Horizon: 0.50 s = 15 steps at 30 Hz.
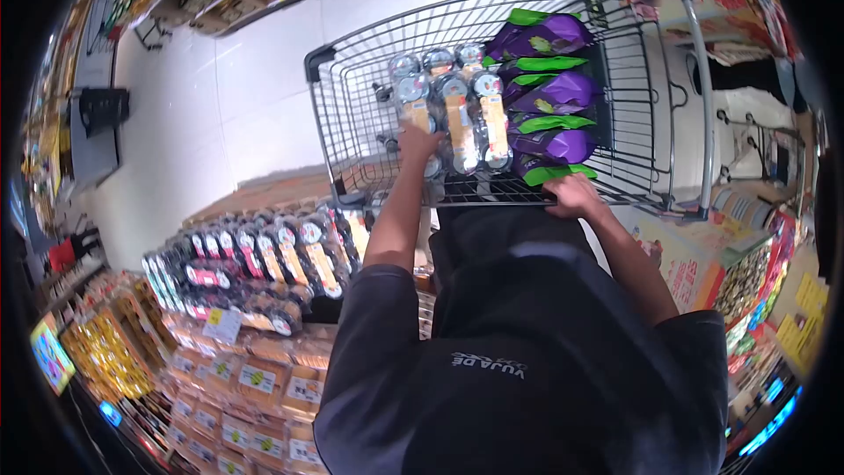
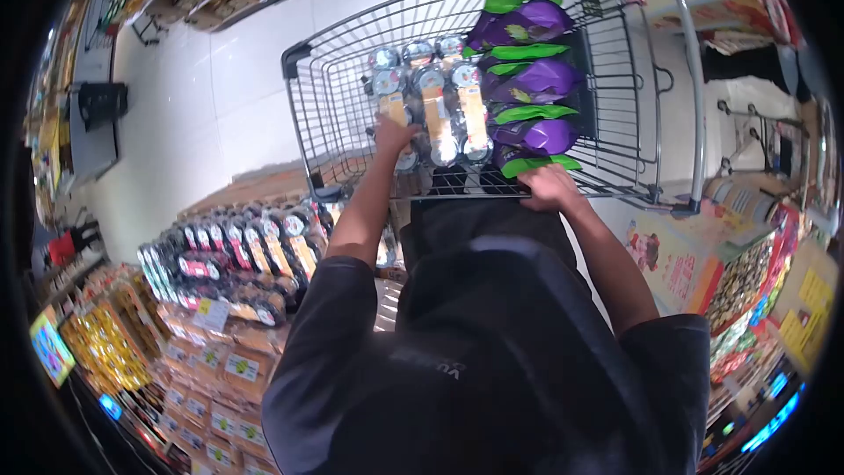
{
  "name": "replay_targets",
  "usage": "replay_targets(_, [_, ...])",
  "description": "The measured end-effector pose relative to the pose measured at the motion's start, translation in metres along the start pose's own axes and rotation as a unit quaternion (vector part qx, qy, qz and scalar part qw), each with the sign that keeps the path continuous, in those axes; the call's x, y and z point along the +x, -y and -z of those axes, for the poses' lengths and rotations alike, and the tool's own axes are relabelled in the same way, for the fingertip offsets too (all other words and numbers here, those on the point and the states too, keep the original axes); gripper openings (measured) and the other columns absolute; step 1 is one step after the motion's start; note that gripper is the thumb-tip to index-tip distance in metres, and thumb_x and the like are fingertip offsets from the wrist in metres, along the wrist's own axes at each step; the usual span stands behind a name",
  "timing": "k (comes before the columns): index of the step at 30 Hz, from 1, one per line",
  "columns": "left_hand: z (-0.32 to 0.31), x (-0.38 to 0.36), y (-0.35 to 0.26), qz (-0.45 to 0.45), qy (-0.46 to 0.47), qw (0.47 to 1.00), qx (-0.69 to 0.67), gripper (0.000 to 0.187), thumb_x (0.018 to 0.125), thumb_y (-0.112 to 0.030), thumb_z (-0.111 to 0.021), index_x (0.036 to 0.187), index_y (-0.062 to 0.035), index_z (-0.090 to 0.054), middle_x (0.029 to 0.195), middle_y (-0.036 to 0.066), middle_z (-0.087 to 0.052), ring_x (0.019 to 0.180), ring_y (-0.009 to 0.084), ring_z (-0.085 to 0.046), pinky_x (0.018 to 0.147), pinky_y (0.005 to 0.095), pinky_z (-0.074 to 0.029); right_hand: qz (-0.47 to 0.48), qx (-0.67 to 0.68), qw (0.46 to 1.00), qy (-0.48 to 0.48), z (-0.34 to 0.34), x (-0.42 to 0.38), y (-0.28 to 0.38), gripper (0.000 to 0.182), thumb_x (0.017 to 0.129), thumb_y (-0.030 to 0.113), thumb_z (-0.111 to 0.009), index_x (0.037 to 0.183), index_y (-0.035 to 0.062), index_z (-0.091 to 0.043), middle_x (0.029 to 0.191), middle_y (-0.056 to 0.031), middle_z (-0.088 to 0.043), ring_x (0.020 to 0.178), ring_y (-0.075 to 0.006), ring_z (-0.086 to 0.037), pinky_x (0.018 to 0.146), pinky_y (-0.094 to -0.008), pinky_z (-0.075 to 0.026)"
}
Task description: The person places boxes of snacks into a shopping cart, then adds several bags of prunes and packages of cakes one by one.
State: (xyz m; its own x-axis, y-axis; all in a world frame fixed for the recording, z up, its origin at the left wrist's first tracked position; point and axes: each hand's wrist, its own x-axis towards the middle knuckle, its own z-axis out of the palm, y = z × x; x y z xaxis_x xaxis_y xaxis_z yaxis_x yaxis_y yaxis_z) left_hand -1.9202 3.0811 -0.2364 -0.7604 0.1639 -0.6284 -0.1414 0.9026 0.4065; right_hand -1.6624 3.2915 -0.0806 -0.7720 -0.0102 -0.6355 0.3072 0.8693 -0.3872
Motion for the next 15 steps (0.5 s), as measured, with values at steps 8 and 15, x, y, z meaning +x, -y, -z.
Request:
replay_targets(8, [0.125, -0.119, 0.024, -0.178, -0.368, 0.878, -0.249, 0.038, 0.077, -0.017, -0.072, 0.108, 0.0004, -0.060, 0.101, 0.016, -0.063, 0.097, 0.0317, -0.060, 0.087, 0.0388, -0.046, 0.072, 0.010, 0.996, -0.050, -0.014, 0.004, -0.012, 0.031, 0.063, 0.029, -0.073, 0.088, 0.0118, -0.066, 0.083, -0.0073, -0.068, 0.079, -0.0267, -0.066, 0.069, -0.0404, -0.049])
replay_targets(15, [0.131, -0.150, 0.258, 0.122, -0.430, 0.894, -0.036, 0.072, 0.066, -0.026, -0.080, 0.125, -0.0004, -0.049, 0.120, 0.022, -0.054, 0.114, 0.0402, -0.050, 0.098, 0.0487, -0.040, 0.065, 0.009, 0.997, -0.047, -0.008, 0.005, -0.010, 0.030, 0.063, 0.025, -0.071, 0.089, 0.0105, -0.067, 0.083, -0.0077, -0.067, 0.079, -0.0281, -0.065, 0.071, -0.0405, -0.050])
